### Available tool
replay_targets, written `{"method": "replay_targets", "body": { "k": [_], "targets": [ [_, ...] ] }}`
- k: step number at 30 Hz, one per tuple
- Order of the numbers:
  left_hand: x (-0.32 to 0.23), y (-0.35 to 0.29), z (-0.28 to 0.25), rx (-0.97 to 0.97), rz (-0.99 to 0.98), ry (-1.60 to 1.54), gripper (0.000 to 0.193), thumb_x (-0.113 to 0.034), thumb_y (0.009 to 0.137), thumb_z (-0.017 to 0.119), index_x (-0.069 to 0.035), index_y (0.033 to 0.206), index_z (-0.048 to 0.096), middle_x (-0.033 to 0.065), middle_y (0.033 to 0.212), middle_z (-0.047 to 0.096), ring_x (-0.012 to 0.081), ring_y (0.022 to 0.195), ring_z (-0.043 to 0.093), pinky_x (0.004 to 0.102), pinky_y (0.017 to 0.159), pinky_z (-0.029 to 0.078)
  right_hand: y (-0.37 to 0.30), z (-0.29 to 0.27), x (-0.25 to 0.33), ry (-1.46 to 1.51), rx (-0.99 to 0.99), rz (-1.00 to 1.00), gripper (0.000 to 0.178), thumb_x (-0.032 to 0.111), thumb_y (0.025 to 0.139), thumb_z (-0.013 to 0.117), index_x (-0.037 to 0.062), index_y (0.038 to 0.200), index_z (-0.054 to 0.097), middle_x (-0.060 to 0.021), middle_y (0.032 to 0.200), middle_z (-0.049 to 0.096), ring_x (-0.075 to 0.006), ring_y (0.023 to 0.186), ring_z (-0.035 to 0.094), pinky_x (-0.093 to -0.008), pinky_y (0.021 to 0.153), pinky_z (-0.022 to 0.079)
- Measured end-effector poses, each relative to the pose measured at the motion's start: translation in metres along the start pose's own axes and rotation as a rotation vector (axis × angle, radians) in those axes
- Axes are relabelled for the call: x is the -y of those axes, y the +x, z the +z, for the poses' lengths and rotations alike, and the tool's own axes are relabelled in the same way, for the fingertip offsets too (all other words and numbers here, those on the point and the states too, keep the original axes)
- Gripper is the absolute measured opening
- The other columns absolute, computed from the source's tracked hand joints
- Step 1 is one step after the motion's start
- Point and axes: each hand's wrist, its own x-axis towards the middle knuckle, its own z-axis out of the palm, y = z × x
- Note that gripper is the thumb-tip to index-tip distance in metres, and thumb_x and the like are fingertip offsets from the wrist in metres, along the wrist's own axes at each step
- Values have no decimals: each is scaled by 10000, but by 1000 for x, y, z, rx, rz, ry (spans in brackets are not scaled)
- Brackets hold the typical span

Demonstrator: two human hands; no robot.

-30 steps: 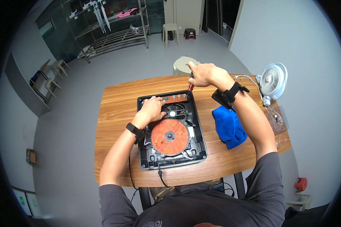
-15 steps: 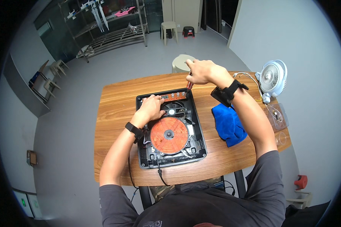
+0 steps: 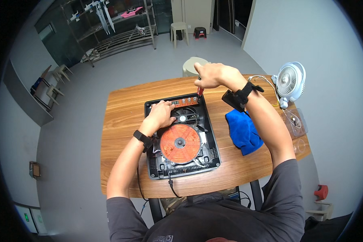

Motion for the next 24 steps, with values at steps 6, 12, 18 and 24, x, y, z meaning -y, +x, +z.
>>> {"method": "replay_targets", "body": {
  "k": [6,12,18,24],
  "targets": [
    [-4,-1,-4,22,-19,9,619,-288,834,780,-42,1380,626,158,1445,589,330,1340,533,462,1123,438,6,5,-2,19,-31,-36,389,327,962,632,2,1172,675,-241,982,742,-400,993,711,-479,878,562],
    [-2,-1,-2,2,0,-3,617,-279,830,783,-27,1372,627,174,1431,595,338,1329,539,460,1119,444,6,2,4,-90,-9,20,430,402,977,604,-22,1026,662,-225,930,739,-420,926,711,-485,830,569],
    [-4,-1,-4,19,-8,0,612,-285,841,777,-29,1375,624,177,1442,584,337,1345,525,469,1124,434,6,8,-14,24,23,-99,363,321,964,594,-24,1077,595,-237,985,737,-418,987,699,-484,876,550],
    [-3,-2,-3,42,-30,18,628,-305,850,770,-47,1400,609,161,1458,576,332,1366,511,466,1134,425,9,2,0,-3,74,-29,390,341,939,642,-5,1108,707,-239,1028,736,-412,1006,702,-478,891,560]
  ]
}}
